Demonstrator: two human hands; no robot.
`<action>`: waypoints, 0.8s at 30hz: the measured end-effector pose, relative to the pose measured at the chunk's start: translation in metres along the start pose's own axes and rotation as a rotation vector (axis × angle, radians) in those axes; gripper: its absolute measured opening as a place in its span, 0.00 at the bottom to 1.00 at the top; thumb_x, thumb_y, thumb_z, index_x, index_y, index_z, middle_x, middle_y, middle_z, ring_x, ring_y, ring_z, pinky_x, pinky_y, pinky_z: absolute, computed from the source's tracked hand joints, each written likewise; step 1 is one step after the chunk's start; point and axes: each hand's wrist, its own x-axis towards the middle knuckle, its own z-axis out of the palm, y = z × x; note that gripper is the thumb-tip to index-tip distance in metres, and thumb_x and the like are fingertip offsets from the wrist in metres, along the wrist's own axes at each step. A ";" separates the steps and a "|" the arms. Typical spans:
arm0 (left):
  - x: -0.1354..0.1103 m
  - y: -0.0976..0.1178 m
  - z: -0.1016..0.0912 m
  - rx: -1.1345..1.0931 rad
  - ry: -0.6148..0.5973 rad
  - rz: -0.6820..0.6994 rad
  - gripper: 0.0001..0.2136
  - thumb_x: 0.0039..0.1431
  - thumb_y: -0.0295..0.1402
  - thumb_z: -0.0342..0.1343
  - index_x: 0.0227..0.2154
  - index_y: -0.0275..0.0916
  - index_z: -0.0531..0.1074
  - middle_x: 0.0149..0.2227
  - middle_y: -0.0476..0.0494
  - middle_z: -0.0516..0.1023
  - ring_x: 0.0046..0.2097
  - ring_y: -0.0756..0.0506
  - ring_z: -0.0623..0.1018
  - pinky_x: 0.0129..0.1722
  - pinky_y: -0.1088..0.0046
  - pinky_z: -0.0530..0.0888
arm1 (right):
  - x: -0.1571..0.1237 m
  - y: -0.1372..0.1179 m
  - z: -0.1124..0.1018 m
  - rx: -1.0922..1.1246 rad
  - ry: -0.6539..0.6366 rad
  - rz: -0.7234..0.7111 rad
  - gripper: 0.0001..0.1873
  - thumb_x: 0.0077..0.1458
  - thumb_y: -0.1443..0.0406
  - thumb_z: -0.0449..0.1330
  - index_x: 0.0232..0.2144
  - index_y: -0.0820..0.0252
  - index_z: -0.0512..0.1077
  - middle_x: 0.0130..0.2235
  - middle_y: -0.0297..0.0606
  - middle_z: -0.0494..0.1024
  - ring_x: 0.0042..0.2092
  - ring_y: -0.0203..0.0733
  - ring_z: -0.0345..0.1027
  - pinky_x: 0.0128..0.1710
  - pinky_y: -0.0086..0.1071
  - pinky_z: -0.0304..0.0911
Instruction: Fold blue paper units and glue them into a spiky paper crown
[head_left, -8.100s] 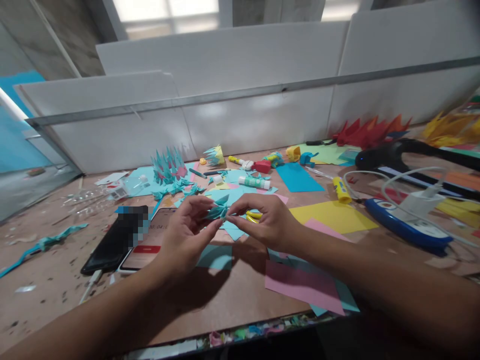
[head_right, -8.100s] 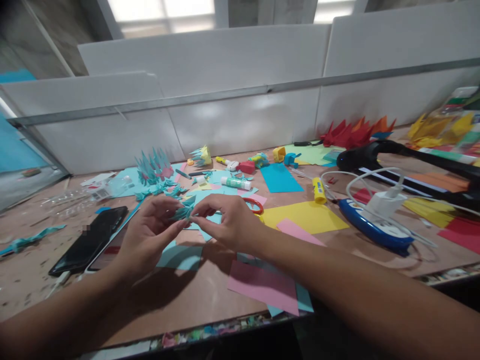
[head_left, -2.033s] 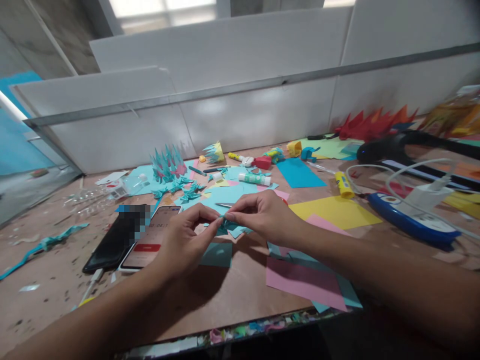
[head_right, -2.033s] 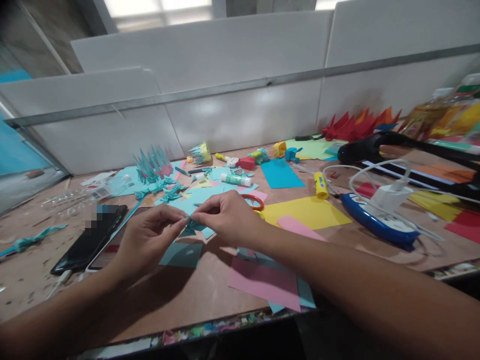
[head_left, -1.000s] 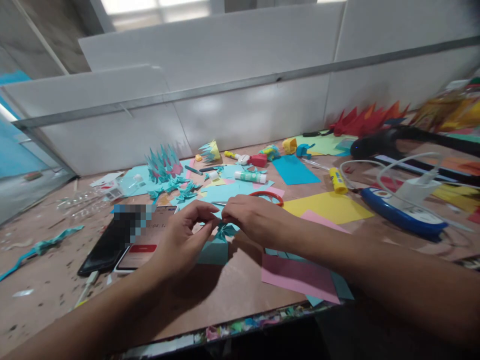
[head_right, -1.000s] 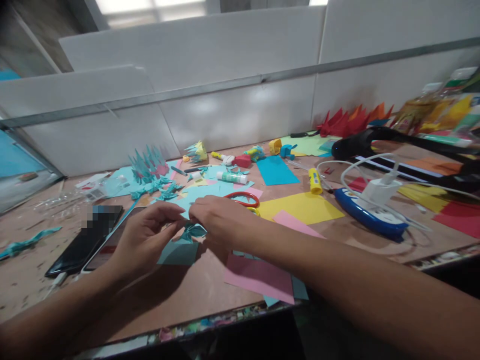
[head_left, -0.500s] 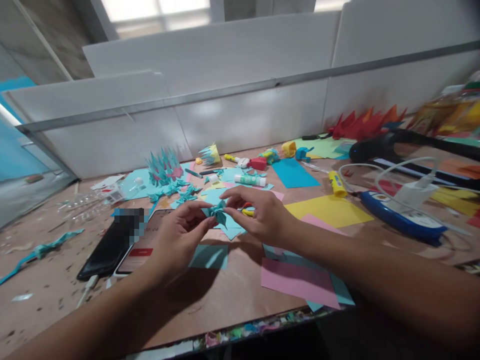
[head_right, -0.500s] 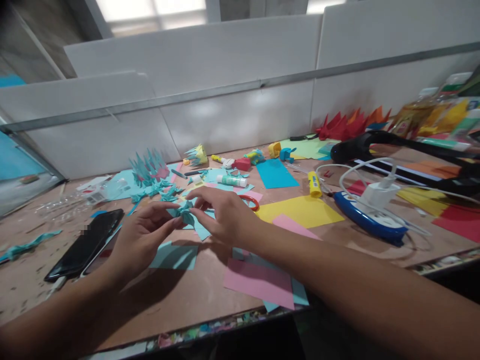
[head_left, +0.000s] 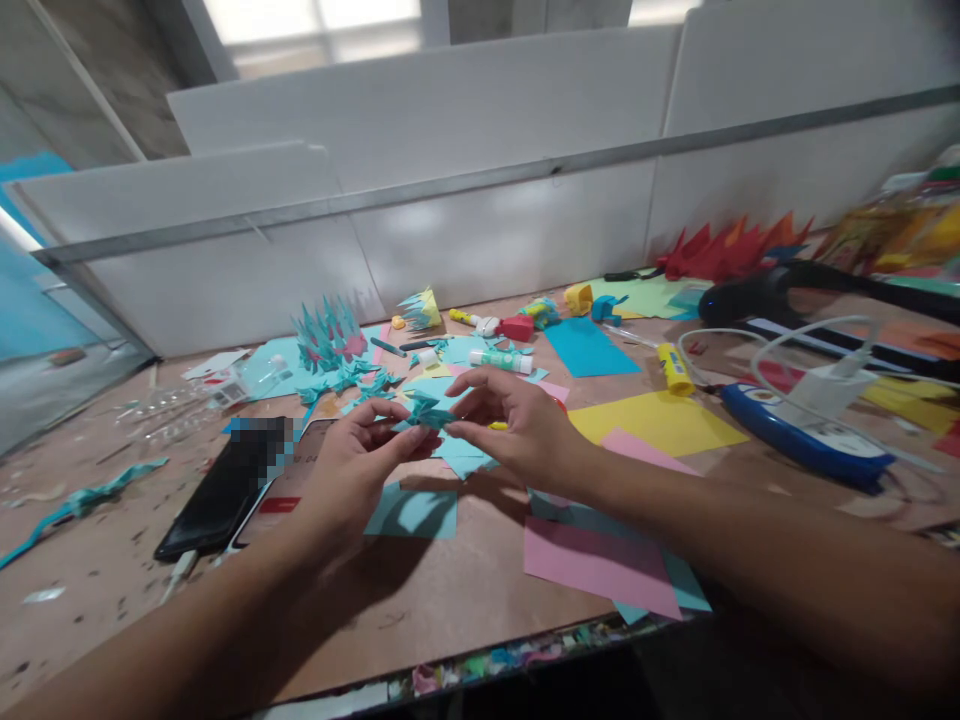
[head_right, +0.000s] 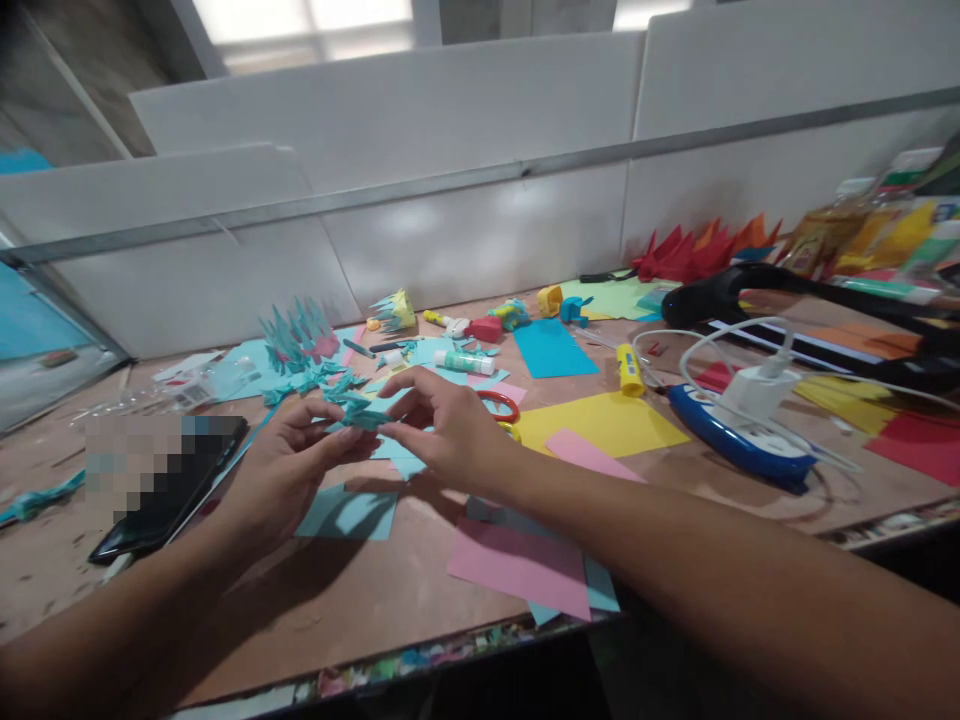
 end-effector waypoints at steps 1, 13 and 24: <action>-0.001 0.001 0.001 0.022 -0.003 -0.007 0.15 0.51 0.33 0.71 0.34 0.40 0.69 0.29 0.51 0.82 0.36 0.45 0.84 0.39 0.70 0.79 | 0.001 0.000 -0.001 -0.013 0.026 -0.033 0.12 0.57 0.65 0.66 0.44 0.60 0.74 0.36 0.37 0.81 0.37 0.39 0.78 0.38 0.33 0.74; -0.001 -0.003 -0.003 0.078 -0.101 0.131 0.11 0.58 0.33 0.66 0.43 0.43 0.77 0.40 0.48 0.81 0.43 0.49 0.79 0.45 0.75 0.74 | 0.002 -0.005 -0.009 -0.274 -0.040 -0.261 0.05 0.61 0.66 0.62 0.39 0.61 0.77 0.37 0.38 0.82 0.38 0.39 0.76 0.39 0.32 0.69; -0.007 0.006 0.000 -0.108 -0.140 0.005 0.22 0.55 0.32 0.68 0.52 0.46 0.71 0.41 0.45 0.81 0.43 0.45 0.80 0.41 0.71 0.76 | 0.001 -0.001 -0.007 -0.366 -0.026 -0.486 0.04 0.64 0.66 0.61 0.37 0.60 0.76 0.36 0.38 0.81 0.40 0.39 0.74 0.44 0.34 0.68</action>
